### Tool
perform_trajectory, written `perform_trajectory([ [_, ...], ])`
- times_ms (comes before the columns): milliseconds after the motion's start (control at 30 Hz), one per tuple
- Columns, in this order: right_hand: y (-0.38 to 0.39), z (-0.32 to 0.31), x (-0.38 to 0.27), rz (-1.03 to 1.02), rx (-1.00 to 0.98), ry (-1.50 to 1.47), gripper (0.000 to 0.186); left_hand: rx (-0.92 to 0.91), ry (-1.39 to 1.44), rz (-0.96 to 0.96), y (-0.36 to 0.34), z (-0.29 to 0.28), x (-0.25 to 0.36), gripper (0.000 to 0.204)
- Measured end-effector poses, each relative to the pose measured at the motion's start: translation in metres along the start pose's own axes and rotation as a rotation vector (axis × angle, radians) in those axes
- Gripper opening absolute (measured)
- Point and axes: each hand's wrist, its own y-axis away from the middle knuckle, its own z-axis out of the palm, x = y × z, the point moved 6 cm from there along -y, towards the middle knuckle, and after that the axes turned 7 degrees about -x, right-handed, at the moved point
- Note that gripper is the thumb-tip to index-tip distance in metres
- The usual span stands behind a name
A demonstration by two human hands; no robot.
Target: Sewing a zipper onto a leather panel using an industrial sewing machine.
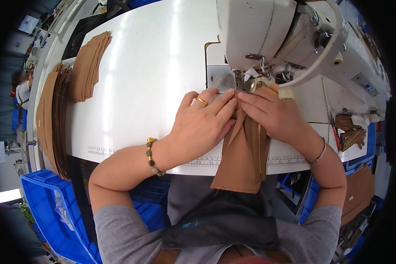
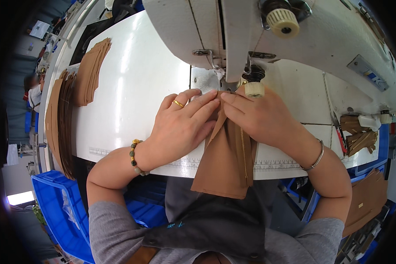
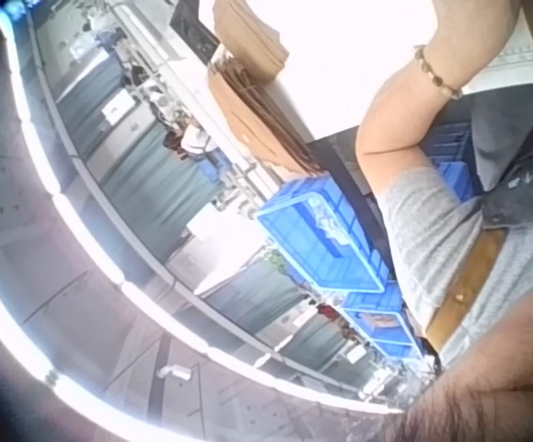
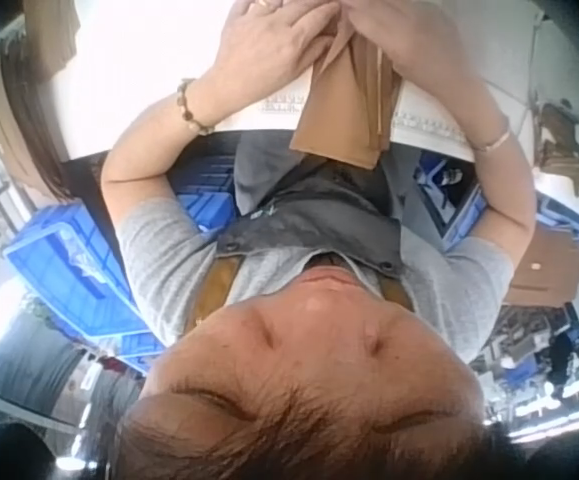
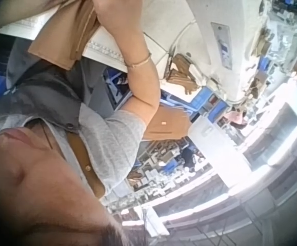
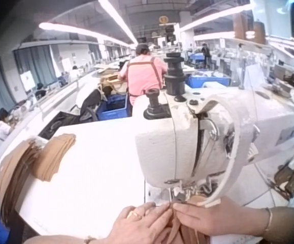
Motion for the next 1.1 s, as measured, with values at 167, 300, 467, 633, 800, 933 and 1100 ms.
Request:
perform_trajectory([
  [167,-0.001,0.001,0.012,0.048,0.029,0.114,0.029,0.006,-0.028,-0.03,-0.012,0.004,-0.007,0.048],
  [300,0.0,0.005,0.023,0.09,0.073,0.103,0.03,0.011,-0.031,-0.059,-0.02,0.009,-0.017,0.047],
  [467,-0.002,0.006,0.023,0.103,0.053,0.1,0.035,0.028,-0.039,-0.06,-0.016,0.007,-0.017,0.045],
  [633,0.001,0.002,0.019,0.075,0.008,0.129,0.038,-0.085,-0.02,0.026,0.02,-0.01,0.025,0.041],
  [800,0.001,-0.002,-0.008,0.019,-0.09,0.02,0.043,-0.064,-0.064,0.235,0.073,-0.019,0.084,0.029],
  [933,0.021,-0.005,-0.05,-0.111,-0.177,-0.066,0.042,-0.061,-0.201,0.225,0.079,-0.018,0.091,0.032],
  [1100,0.053,-0.014,-0.1,-0.047,-0.194,-0.102,0.049,-0.083,-0.271,0.213,0.088,-0.018,0.101,0.031],
])
